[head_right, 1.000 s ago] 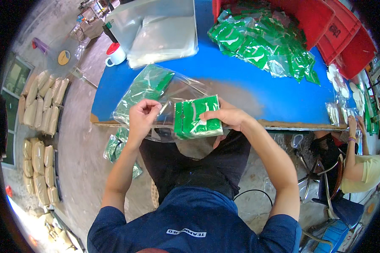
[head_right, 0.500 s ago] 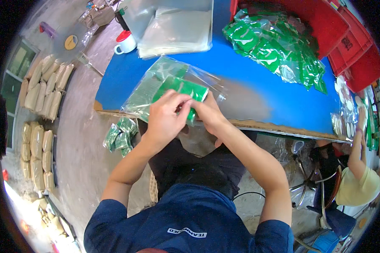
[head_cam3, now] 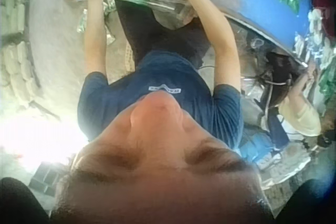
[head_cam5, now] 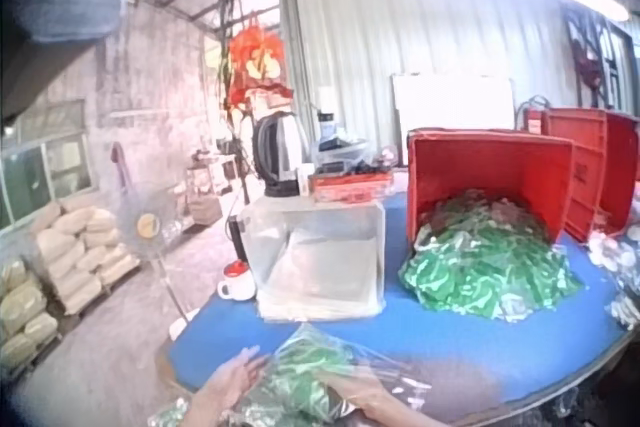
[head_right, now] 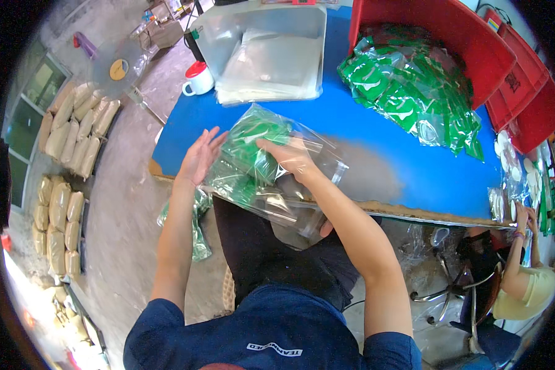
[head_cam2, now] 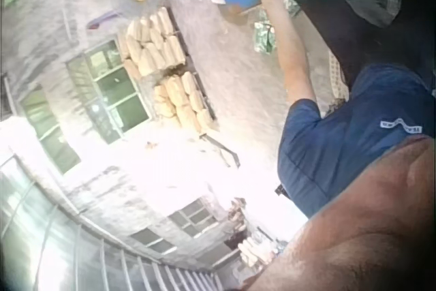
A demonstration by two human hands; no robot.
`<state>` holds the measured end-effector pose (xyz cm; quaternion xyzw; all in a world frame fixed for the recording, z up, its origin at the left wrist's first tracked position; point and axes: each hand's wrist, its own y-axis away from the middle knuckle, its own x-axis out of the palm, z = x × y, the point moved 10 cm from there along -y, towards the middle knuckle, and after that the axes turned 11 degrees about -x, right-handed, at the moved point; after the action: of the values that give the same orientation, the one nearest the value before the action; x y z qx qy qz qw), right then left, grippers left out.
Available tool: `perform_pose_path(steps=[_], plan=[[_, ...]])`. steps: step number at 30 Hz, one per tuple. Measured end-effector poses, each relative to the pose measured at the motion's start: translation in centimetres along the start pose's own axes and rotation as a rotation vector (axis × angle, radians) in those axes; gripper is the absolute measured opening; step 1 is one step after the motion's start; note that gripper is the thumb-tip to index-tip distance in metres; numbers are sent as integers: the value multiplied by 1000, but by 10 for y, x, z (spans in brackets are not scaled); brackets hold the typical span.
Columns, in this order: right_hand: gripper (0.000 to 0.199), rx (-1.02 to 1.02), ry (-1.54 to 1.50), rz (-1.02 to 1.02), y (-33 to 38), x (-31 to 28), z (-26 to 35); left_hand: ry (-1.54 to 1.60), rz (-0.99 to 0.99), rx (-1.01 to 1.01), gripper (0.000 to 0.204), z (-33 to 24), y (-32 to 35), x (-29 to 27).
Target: The recorder is counting, stacking, and placing small green plastic packets into a larger clear plastic bag.
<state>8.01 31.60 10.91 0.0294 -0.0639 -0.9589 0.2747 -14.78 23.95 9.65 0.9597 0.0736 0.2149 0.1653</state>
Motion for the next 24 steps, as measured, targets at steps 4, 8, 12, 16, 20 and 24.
perform_pose_path(steps=[4, 8, 12, 16, 20, 24], plan=[[95, -66, 24, -40, -24, -7, -19, -27, 83, -51, 83, 3, -3, 13], [98, -183, 272, -132, -11, -24, -9, 60, 218, -30, 84, 4, 0, 34], [105, -116, 59, -98, 1, -19, 5, 242, 310, -23, 83, 3, -3, 36], [95, -259, 179, -177, 2, -38, -21, 229, 385, -65, 83, 2, -11, 63], [94, -132, -58, -101, 4, -39, -37, 228, 366, -74, 83, -2, -9, 65], [88, -73, -276, -153, 40, -44, -30, 241, 366, -101, 79, 2, -19, 63]])
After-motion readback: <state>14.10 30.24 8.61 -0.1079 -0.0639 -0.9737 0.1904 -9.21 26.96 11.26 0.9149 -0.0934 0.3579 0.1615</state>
